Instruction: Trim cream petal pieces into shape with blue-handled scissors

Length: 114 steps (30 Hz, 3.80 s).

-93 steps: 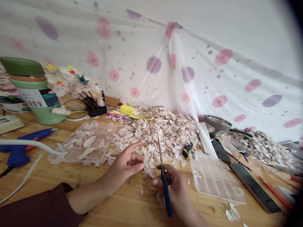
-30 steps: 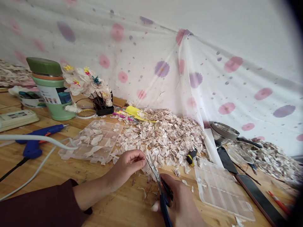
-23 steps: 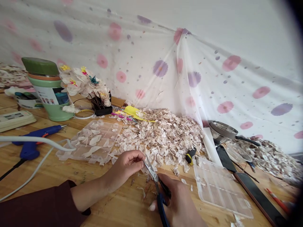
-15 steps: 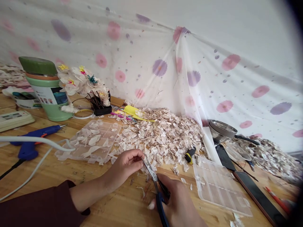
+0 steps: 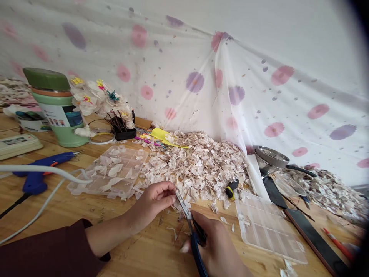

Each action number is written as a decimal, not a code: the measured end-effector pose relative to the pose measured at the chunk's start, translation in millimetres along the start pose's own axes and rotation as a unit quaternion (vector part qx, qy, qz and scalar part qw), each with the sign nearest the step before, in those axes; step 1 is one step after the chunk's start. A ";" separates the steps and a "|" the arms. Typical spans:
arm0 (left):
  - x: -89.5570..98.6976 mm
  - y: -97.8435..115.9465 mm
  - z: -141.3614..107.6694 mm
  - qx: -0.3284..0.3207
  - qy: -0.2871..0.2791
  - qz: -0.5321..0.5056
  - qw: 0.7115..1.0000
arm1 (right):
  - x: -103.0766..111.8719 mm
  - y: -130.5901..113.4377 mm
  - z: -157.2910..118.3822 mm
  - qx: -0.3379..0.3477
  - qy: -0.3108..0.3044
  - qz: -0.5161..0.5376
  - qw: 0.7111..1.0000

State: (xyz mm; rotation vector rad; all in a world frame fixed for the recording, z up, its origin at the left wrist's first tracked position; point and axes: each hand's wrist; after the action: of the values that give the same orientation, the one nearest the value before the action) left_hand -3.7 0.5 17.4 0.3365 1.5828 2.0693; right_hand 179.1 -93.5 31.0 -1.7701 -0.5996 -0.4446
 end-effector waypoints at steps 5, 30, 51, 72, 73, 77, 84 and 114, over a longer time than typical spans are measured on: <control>0.0 -1.7 0.3 0.007 0.006 0.005 1.000 | -0.8 1.1 2.0 0.005 -0.007 0.027 1.000; -8.3 -1.5 -6.7 0.040 0.029 -0.004 0.999 | -15.1 15.1 13.9 -0.022 0.013 0.301 0.953; -25.2 -9.6 -17.2 0.077 -0.026 0.007 0.997 | -28.6 9.0 14.9 -0.047 -0.003 0.441 0.896; -27.0 -12.4 -18.2 0.047 -0.048 -0.103 0.992 | -25.8 16.4 16.5 -0.036 -0.052 0.430 0.901; -25.9 -11.6 -17.3 0.054 -0.035 -0.083 0.994 | -24.8 17.1 16.4 -0.026 -0.034 0.415 0.909; -21.1 -9.1 -12.9 0.082 -0.007 -0.047 0.995 | -12.7 18.7 11.5 0.004 0.008 0.346 0.938; -10.1 -10.6 -4.3 0.058 0.037 0.029 0.997 | -0.1 16.2 2.0 0.004 0.043 0.101 0.994; -3.4 0.5 1.4 0.046 0.040 0.003 0.998 | 4.0 3.7 6.0 0.024 0.043 -0.058 0.997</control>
State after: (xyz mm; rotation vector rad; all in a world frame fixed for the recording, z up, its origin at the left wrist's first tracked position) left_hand -0.3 -0.3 18.7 0.2933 1.7294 2.0420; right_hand 184.4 -87.8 28.9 -1.6684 -0.6491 -0.5788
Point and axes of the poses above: each hand's wrist, its own z-axis towards the middle knuckle, its own x-axis out of the back of the hand, y = z × x, and after that the axes turned 14 degrees about -x, right-handed
